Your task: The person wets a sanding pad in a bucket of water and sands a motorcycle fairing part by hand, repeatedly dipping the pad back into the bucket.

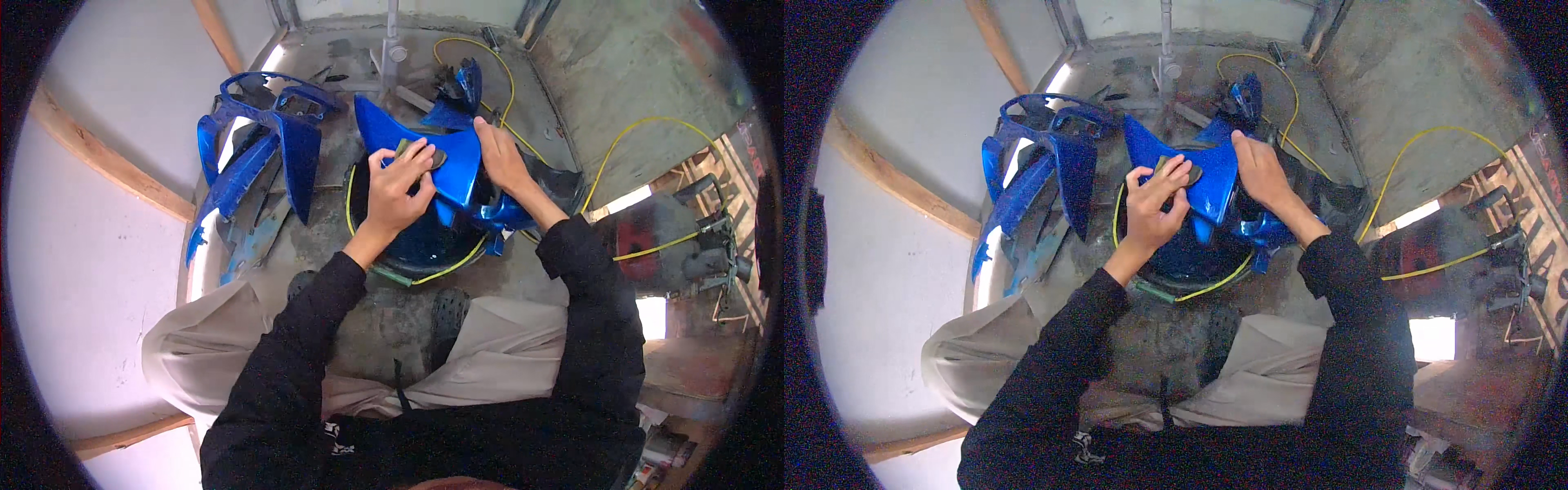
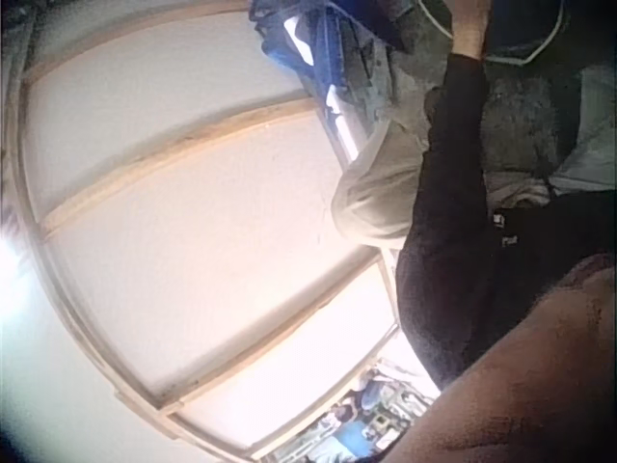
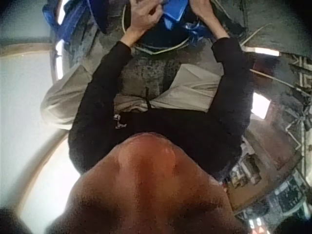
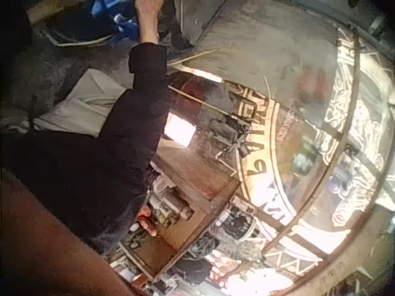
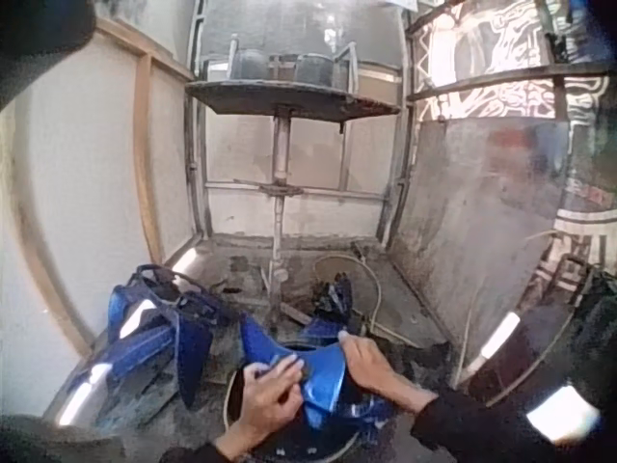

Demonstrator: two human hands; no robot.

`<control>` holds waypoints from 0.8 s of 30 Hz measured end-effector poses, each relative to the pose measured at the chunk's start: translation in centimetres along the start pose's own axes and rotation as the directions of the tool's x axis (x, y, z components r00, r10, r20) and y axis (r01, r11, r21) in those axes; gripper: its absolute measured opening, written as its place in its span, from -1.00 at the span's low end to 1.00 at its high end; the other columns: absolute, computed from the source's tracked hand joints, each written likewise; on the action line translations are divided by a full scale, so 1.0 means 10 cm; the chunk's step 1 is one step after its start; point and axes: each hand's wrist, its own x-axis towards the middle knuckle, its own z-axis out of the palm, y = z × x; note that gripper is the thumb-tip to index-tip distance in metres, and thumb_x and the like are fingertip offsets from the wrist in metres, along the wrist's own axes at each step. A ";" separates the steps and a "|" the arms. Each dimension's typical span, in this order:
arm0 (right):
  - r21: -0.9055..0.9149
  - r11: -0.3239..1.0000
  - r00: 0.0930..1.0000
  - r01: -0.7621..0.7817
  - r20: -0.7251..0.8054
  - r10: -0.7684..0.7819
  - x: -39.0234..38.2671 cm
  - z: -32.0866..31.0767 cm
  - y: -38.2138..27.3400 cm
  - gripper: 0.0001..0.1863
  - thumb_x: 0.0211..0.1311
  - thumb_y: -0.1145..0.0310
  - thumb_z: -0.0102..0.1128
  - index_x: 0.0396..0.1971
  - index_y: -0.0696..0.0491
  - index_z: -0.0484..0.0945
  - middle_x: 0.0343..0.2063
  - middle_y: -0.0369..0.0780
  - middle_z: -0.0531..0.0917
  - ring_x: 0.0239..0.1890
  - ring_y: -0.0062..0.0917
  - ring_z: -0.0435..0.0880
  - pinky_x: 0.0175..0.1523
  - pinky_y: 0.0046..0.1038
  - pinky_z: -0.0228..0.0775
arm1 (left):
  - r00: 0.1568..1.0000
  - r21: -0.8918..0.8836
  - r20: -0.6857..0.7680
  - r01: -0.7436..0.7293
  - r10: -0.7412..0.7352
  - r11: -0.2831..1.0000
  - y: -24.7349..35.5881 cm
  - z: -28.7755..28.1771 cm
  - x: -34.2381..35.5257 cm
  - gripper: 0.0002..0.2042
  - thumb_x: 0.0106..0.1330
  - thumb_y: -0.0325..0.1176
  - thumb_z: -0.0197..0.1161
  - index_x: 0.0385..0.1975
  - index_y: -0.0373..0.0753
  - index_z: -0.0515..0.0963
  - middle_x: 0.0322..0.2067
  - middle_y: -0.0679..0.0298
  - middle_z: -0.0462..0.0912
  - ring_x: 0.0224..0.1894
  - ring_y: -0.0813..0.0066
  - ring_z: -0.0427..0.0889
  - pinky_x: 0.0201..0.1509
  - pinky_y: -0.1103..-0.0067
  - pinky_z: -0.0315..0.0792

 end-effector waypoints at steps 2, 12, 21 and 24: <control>-0.005 0.999 0.996 -0.038 0.080 0.039 0.03 -0.02 -0.05 -0.67 0.58 0.28 -0.22 -0.17 0.24 0.45 -0.29 0.11 0.60 -0.21 0.09 0.57 -0.13 -0.03 0.36 | 0.999 0.185 -0.004 -0.034 0.035 0.982 -0.30 -0.09 0.13 -0.77 0.21 -0.38 0.29 -0.14 -0.12 0.72 -0.08 0.32 0.77 0.13 0.39 0.64 0.17 0.30 0.23; 0.174 0.952 0.966 -0.252 0.097 0.238 0.11 -0.03 -0.17 -0.56 0.61 0.20 -0.27 -0.26 0.25 0.48 -0.36 0.13 0.60 -0.22 0.11 0.56 -0.16 -0.01 0.31 | 0.991 -0.040 0.096 -0.095 0.098 0.995 0.42 -0.09 0.04 -0.72 0.13 -0.47 0.29 -0.13 -0.11 0.72 0.00 0.28 0.75 0.13 0.41 0.68 0.16 0.33 0.29; 0.184 0.942 0.958 -0.280 0.119 0.261 0.14 -0.02 -0.20 -0.55 0.61 0.18 -0.27 -0.28 0.26 0.46 -0.41 0.13 0.57 -0.26 0.13 0.55 -0.18 0.00 0.28 | 0.998 0.280 -0.058 0.046 -0.031 0.959 -0.20 -0.03 0.12 -0.75 0.17 -0.40 0.27 -0.15 -0.20 0.70 -0.08 0.20 0.76 0.06 0.31 0.67 0.18 0.26 0.24; 0.216 0.934 0.959 -0.284 0.089 0.271 0.12 -0.01 -0.20 -0.54 0.61 0.18 -0.27 -0.31 0.26 0.45 -0.42 0.14 0.56 -0.26 0.13 0.54 -0.17 0.00 0.28 | 0.980 -0.062 0.118 -0.155 0.161 0.986 0.49 -0.12 0.00 -0.80 0.11 -0.46 0.27 -0.26 -0.14 0.67 -0.05 0.31 0.76 0.11 0.46 0.68 0.16 0.32 0.27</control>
